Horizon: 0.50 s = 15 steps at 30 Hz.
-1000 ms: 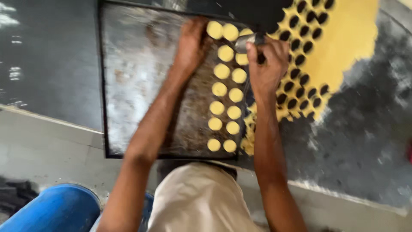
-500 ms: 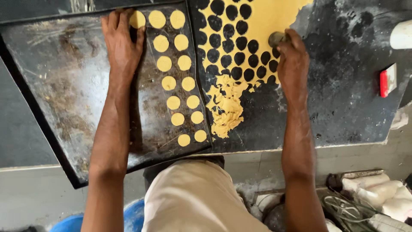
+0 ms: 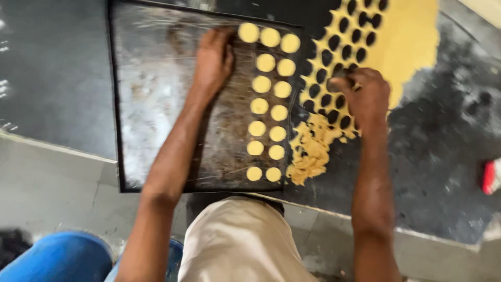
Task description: The person cuts circles from a sheet of dough using a metal ring cutter and places the dough pieces onto a baking tray.
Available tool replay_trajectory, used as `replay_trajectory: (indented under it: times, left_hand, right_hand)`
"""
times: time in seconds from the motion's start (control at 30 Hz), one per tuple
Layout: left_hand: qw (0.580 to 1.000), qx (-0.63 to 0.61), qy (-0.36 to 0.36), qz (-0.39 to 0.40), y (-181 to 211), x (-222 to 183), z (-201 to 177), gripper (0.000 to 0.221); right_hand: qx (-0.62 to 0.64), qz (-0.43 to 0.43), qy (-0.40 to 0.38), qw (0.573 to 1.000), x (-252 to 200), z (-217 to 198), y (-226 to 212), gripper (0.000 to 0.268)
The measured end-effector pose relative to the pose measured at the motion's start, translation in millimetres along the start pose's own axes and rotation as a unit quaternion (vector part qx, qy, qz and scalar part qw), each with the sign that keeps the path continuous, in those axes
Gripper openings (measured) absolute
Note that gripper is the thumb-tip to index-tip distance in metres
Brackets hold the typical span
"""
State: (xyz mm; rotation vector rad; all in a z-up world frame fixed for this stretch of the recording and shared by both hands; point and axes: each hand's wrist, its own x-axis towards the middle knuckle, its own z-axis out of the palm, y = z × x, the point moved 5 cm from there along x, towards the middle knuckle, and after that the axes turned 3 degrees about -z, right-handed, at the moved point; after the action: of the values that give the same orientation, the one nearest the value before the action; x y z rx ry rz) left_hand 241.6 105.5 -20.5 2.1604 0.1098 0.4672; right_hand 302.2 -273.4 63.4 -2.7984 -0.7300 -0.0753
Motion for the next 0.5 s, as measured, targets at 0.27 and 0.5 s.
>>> replay_trajectory:
  times: [0.27,0.5]
  left_hand:
    - [0.995,-0.052,-0.084,-0.033,-3.9,-17.5,20.3,0.048]
    - [0.993,0.009,-0.116,0.014,11.7,-18.1,25.3,0.057]
  right_hand:
    - [0.229,0.012,0.071,0.971,76.6,93.0,-164.8,0.04]
    - [0.171,-0.029,0.117,0.978,-15.5,29.8,-87.5,0.009]
